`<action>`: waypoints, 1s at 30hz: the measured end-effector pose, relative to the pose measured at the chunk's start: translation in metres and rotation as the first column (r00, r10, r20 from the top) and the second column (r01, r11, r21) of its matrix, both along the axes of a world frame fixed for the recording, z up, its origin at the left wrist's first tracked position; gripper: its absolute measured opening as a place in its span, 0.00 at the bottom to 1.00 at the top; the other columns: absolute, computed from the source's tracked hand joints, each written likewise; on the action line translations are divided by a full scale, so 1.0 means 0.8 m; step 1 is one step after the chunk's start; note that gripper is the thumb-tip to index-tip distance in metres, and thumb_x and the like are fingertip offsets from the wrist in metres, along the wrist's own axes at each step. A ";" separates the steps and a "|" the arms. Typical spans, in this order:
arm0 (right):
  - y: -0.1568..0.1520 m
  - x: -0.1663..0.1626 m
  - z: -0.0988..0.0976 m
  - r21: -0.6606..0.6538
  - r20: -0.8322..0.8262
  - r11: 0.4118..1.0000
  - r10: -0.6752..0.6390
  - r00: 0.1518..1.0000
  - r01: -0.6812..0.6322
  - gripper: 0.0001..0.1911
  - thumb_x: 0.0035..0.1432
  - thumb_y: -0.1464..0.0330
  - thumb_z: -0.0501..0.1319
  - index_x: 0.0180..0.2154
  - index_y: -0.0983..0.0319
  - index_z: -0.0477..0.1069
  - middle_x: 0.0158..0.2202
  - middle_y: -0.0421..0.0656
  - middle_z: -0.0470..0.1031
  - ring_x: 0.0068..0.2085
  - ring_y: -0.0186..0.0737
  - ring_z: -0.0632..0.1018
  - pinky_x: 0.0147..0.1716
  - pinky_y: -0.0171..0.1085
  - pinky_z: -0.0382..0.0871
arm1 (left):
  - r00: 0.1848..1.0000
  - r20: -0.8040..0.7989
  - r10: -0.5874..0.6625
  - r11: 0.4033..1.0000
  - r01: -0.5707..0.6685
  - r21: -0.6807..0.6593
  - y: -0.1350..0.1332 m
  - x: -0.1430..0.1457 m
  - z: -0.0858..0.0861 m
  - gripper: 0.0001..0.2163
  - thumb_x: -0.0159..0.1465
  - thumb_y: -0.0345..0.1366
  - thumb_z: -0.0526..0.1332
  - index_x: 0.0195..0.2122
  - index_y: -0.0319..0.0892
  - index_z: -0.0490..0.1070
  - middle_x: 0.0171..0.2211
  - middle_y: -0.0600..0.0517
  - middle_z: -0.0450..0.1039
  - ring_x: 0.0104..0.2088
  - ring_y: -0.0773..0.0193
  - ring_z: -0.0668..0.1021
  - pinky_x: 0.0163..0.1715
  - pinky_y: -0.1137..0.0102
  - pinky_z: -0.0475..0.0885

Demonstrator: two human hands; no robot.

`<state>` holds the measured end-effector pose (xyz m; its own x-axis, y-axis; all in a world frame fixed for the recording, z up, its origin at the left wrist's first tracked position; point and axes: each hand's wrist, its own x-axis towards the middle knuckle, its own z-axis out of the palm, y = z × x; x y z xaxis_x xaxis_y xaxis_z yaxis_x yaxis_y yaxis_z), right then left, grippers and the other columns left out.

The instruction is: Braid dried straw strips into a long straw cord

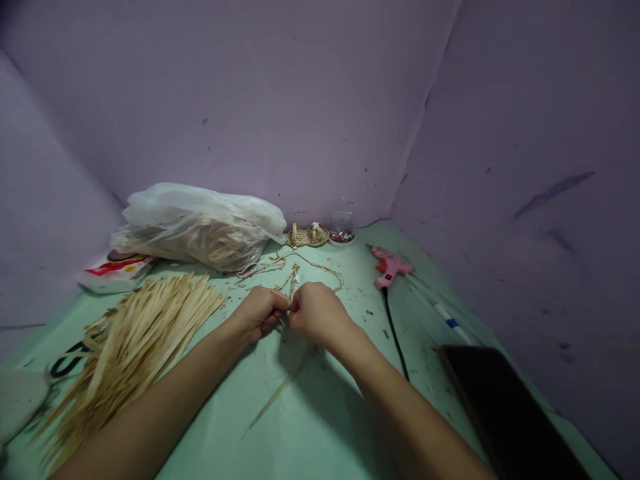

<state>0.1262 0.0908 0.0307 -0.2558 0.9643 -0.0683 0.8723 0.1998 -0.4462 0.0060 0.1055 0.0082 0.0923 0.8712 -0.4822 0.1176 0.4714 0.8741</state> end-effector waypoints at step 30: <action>0.020 0.003 -0.019 -0.602 -0.584 0.798 -0.472 0.660 0.038 0.08 0.46 0.77 0.54 0.18 0.65 0.62 0.12 0.35 0.63 0.12 0.26 0.63 0.11 0.28 0.62 | 0.966 -0.165 -0.197 0.954 0.228 0.194 0.009 -0.015 -0.006 0.01 0.42 0.28 0.56 0.18 0.36 0.65 0.11 0.58 0.56 0.13 0.76 0.55 0.15 0.76 0.47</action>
